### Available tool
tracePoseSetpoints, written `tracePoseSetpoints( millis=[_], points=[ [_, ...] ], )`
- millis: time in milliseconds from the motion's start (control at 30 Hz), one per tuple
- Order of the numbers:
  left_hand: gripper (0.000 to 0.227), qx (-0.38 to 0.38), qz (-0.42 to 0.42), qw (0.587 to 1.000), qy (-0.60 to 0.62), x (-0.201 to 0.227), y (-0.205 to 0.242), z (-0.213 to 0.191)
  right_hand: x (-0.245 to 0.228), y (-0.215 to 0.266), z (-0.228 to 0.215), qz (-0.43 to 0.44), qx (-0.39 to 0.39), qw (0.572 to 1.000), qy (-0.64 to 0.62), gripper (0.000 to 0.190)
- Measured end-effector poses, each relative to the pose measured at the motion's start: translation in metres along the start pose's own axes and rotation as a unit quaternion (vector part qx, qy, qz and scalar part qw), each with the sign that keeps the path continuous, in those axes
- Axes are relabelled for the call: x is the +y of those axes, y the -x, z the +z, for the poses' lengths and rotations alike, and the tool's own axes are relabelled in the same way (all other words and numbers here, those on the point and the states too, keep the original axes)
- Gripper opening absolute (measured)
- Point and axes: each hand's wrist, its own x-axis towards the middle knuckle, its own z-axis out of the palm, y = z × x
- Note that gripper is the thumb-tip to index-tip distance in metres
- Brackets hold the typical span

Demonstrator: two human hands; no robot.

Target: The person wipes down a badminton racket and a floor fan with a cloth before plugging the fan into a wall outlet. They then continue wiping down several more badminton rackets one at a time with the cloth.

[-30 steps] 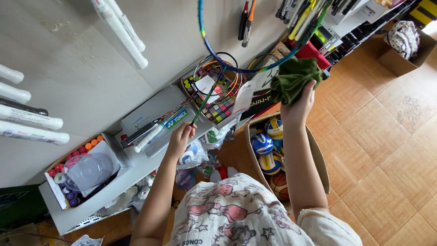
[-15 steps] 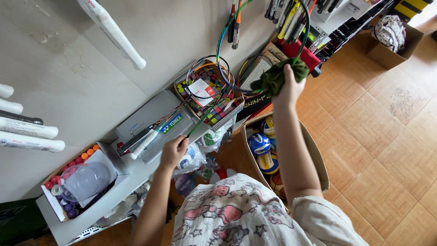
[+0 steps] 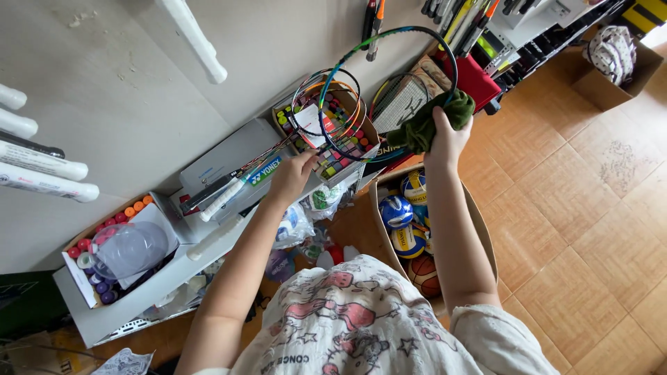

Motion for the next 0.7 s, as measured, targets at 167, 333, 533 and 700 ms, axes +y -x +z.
tracePoseSetpoints(
  millis=[167,333,533,700],
  points=[
    [0.027,-0.066,0.049,0.996,-0.016,-0.003,0.013,-0.014,-0.047,-0.041,-0.013,-0.037,-0.111,0.979,0.165,0.058],
    [0.026,-0.077,0.110,0.988,-0.073,-0.005,0.016,-0.014,-0.102,-0.048,0.022,-0.231,-0.288,0.791,0.488,0.064],
    [0.025,-0.084,0.146,0.968,-0.186,-0.007,0.019,-0.004,-0.091,-0.001,0.090,-0.272,-0.490,0.477,0.677,0.069],
    [0.026,-0.058,0.158,0.958,-0.233,-0.014,0.023,0.005,-0.032,0.076,0.115,-0.218,-0.656,0.305,0.655,0.045]
  ],
)
